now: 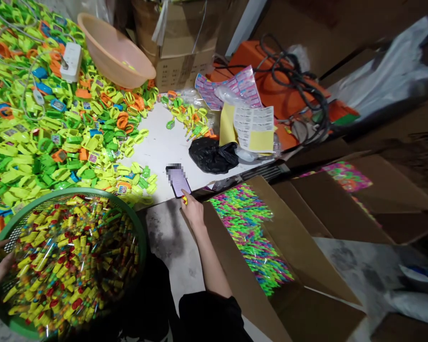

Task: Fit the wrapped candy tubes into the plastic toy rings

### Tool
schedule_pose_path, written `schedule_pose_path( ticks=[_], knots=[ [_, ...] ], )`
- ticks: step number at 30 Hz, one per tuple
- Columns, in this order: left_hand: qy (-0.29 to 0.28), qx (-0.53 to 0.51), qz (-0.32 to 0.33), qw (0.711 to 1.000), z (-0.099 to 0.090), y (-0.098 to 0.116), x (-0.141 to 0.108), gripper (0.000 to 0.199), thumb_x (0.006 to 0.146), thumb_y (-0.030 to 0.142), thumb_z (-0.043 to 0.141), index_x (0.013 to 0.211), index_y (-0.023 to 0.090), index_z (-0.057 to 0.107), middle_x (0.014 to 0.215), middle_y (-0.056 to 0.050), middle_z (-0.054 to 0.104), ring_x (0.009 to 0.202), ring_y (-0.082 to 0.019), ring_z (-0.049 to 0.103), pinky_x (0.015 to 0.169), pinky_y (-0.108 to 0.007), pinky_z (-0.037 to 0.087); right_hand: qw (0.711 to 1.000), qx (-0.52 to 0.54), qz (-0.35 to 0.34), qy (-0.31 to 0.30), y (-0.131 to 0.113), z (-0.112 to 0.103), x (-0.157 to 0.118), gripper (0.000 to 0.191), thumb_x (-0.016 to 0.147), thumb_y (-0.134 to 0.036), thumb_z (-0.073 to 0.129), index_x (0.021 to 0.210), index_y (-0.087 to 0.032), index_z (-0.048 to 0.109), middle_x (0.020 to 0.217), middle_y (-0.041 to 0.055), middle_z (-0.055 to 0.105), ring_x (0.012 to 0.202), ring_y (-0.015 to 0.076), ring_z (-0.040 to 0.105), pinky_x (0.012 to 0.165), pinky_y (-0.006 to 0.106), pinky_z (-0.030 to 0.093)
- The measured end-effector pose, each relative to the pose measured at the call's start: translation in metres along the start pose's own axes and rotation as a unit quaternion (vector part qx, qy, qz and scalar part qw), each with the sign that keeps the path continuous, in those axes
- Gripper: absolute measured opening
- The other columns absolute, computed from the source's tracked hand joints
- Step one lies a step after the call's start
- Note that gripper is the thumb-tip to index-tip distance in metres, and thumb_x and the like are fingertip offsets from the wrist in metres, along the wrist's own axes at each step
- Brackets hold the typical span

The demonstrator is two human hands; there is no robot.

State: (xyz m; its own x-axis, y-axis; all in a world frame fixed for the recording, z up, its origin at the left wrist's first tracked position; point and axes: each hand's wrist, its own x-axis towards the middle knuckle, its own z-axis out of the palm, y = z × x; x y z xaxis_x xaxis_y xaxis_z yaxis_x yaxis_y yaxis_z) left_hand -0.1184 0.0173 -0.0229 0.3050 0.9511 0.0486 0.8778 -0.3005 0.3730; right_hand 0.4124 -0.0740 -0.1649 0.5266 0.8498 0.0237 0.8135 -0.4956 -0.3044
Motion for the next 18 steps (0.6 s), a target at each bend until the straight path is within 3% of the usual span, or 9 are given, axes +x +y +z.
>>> schedule_pose_path(
  ticks=[5,11,18],
  knots=[
    [0.000,0.023,0.023,0.999,0.000,0.009,0.002,0.034,0.081,0.056,0.045,0.109,0.036,0.050,0.107,0.000,0.062,0.095,-0.029,0.057,0.088,-0.044,0.044,1.000,-0.008,0.000,-0.003,0.000,0.002,0.000,0.041,0.086,-0.021,0.046,0.126,-0.019,0.056,0.109,0.0097,0.069,0.088,0.0207,0.067,0.076,0.027,0.050],
    [-0.040,0.010,0.003,0.999,0.000,0.009,-0.002,0.038,0.081,0.056,0.045,0.112,0.034,0.049,0.112,-0.003,0.061,0.101,-0.030,0.056,0.092,-0.044,0.042,1.000,-0.015,0.000,-0.012,0.002,0.003,0.005,0.041,0.086,-0.021,0.046,0.125,-0.019,0.057,0.108,0.0101,0.070,0.087,0.0214,0.067,0.073,0.027,0.049],
    [-0.020,-0.011,0.005,1.000,0.003,0.021,0.001,0.041,0.079,0.060,0.045,0.105,0.029,0.051,0.106,-0.006,0.062,0.098,-0.030,0.058,0.094,-0.043,0.043,1.000,-0.010,0.002,-0.010,-0.005,0.000,0.013,0.040,0.086,-0.022,0.047,0.124,-0.018,0.058,0.109,0.0105,0.069,0.086,0.0219,0.067,0.072,0.027,0.050]
  ],
)
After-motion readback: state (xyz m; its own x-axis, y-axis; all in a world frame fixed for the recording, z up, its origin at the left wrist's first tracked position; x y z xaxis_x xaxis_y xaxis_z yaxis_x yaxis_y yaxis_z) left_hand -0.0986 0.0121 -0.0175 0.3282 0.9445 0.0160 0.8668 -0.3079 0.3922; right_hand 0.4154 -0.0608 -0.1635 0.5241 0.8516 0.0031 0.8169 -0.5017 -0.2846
